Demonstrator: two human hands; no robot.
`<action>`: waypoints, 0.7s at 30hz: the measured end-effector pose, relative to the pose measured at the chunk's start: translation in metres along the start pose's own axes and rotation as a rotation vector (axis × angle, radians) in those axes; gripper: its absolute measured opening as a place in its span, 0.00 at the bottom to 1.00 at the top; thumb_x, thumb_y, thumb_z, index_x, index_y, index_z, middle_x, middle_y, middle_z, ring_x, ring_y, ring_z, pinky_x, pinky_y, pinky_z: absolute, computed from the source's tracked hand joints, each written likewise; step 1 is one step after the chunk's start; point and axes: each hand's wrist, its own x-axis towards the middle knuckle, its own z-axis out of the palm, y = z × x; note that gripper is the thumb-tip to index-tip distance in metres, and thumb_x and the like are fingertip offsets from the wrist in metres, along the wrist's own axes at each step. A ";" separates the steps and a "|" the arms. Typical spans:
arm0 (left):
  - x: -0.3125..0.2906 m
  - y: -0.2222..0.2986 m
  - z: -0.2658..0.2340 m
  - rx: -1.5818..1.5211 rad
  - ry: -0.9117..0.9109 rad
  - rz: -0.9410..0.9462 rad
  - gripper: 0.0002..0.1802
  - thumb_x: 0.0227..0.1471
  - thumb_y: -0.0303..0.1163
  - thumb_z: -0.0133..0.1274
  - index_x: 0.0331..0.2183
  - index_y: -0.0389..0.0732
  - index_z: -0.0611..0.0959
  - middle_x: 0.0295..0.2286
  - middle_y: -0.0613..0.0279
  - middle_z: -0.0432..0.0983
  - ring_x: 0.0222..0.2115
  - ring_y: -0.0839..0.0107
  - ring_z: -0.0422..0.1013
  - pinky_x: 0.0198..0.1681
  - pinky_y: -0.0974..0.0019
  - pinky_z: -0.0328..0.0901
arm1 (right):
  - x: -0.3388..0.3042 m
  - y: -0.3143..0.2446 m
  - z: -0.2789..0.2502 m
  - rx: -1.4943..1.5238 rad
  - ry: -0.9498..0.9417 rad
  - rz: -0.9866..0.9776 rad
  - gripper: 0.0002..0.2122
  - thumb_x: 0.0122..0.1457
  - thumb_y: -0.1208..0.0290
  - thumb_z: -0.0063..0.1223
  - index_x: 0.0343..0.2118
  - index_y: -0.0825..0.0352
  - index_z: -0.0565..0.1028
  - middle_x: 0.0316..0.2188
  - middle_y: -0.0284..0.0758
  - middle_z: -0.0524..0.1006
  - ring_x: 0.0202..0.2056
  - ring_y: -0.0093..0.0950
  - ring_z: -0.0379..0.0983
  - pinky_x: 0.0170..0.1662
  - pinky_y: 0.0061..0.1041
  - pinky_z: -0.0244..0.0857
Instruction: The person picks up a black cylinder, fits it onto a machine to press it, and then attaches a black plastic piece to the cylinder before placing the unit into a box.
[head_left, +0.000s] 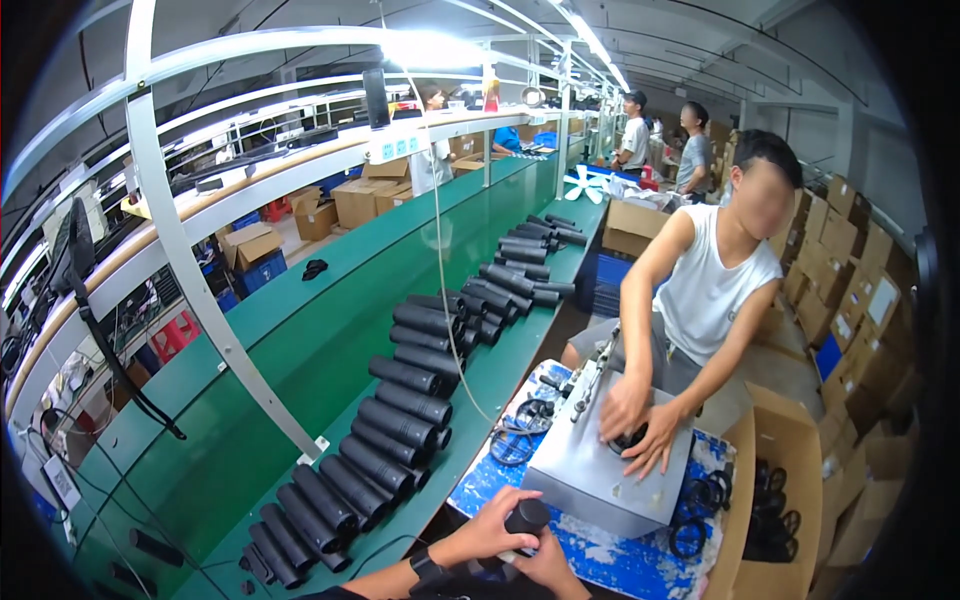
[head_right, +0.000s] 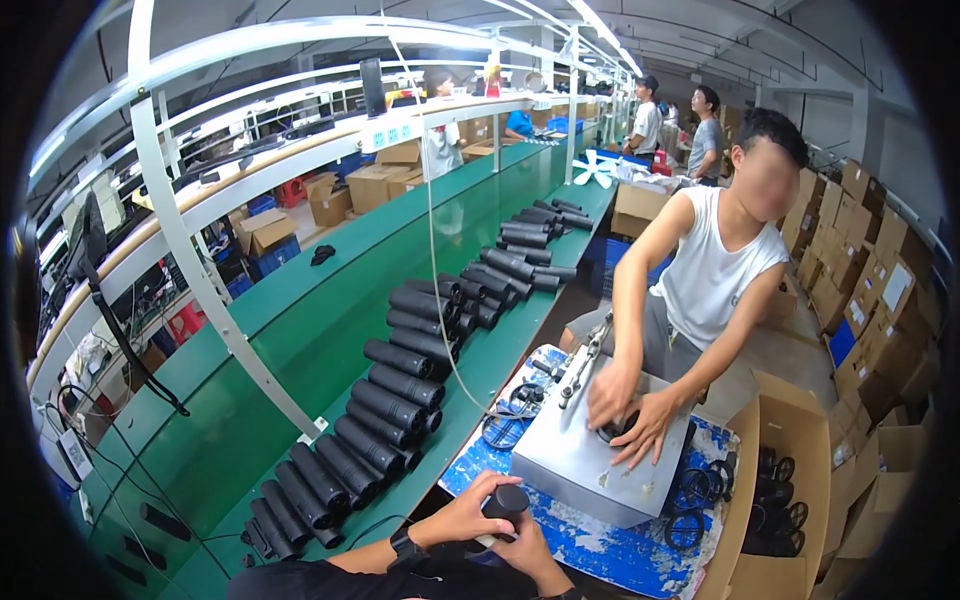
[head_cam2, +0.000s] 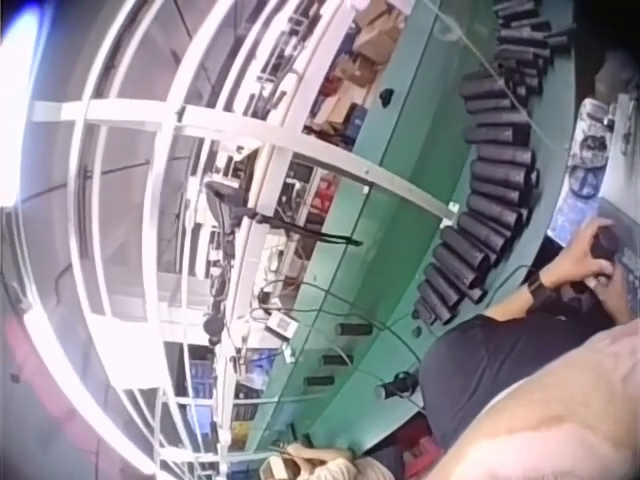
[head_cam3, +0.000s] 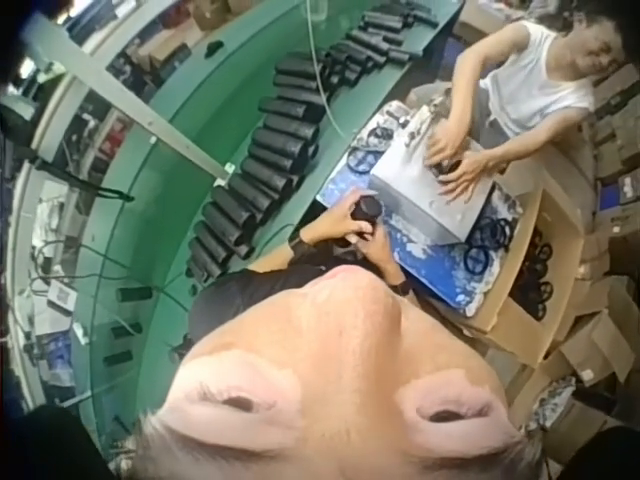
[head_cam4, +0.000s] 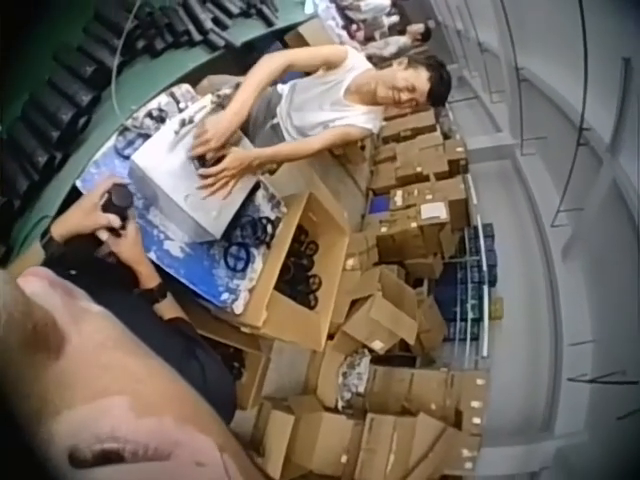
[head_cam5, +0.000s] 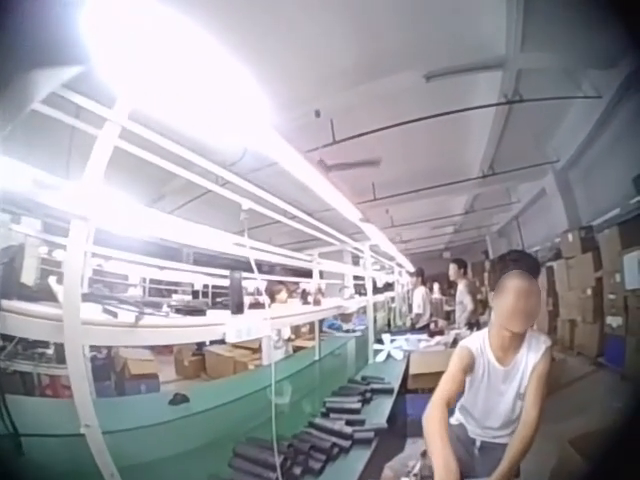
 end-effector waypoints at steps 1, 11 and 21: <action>0.001 -0.008 -0.001 -0.058 -0.027 -0.030 0.45 0.50 0.44 0.72 0.64 0.41 0.72 0.50 0.52 0.71 0.54 0.57 0.70 0.62 0.56 0.61 | 0.001 0.009 -0.001 -0.004 0.000 -0.009 0.38 0.49 0.67 0.78 0.61 0.68 0.68 0.53 0.39 0.79 0.52 0.31 0.78 0.56 0.33 0.72; -0.014 -0.029 -0.016 -0.267 -0.301 -0.163 0.36 0.61 0.42 0.64 0.64 0.39 0.72 0.58 0.51 0.71 0.56 0.64 0.69 0.63 0.58 0.62 | -0.005 0.053 -0.007 0.436 0.308 -0.075 0.28 0.56 0.71 0.74 0.57 0.68 0.71 0.49 0.37 0.80 0.53 0.31 0.77 0.60 0.33 0.68; -0.021 -0.034 -0.002 -0.244 -0.231 -0.206 0.36 0.59 0.46 0.66 0.61 0.36 0.75 0.54 0.51 0.74 0.54 0.62 0.71 0.61 0.60 0.63 | -0.011 0.043 -0.004 0.492 0.332 -0.013 0.27 0.56 0.72 0.75 0.55 0.68 0.71 0.51 0.36 0.77 0.53 0.30 0.75 0.61 0.31 0.67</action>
